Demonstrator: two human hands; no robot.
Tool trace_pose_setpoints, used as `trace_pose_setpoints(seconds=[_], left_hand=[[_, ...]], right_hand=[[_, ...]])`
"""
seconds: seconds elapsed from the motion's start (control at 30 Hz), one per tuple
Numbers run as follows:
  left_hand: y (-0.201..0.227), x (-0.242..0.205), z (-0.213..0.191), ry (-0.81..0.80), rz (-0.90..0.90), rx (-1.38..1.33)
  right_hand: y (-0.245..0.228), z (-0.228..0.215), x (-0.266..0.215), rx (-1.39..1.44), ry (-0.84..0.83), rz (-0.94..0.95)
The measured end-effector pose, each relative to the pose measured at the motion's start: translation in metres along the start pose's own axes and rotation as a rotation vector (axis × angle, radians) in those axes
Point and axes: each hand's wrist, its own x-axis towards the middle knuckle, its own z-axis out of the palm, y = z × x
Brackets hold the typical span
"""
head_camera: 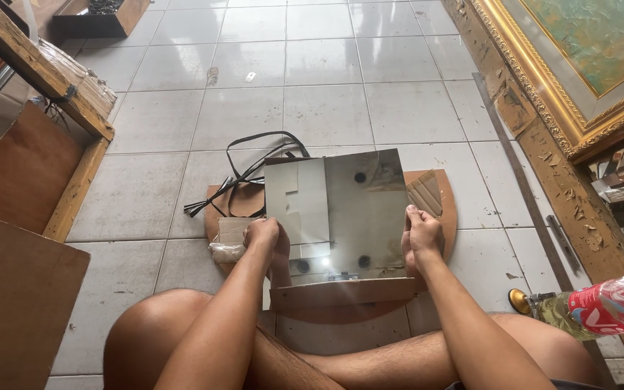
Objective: Disassembling a cardboard protective frame to extract a mirror and a small framed artwork.
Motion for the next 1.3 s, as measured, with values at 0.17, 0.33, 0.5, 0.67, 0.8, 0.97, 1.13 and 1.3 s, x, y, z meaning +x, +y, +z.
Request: trace_pose_setpoints(seconds=[0.17, 0.33, 0.5, 0.67, 0.8, 0.97, 1.13, 1.3], left_hand=[[0.010, -0.021, -0.015, 0.027, 0.076, -0.060], [0.039, -0.036, -0.027, 0.057, 0.217, -0.229], [0.085, -0.047, -0.026, 0.087, 0.412, -0.699], [0.136, -0.120, -0.067, -0.001, 0.519, -0.779], [0.129, -0.149, -0.067, -0.231, 0.410, -1.108], [0.143, -0.159, -0.009, -0.293, 0.445, -0.713], [0.201, -0.208, 0.042, -0.479, 0.577, -0.653], [0.266, -0.322, 0.041, -0.686, 0.591, -0.645]], right_hand=[[0.015, 0.005, 0.016, 0.051, -0.024, -0.059], [-0.014, -0.007, 0.002, 0.371, -0.064, -0.121], [-0.061, -0.044, -0.036, 0.414, -0.136, -0.199], [-0.135, -0.094, -0.084, 0.530, -0.414, -0.285], [-0.134, -0.126, -0.041, 0.588, -0.352, -0.266], [-0.184, -0.213, -0.007, 0.453, -0.182, -0.449], [-0.243, -0.299, -0.007, 0.152, 0.057, -0.731], [-0.303, -0.397, 0.000, -0.350, 0.327, -1.147]])
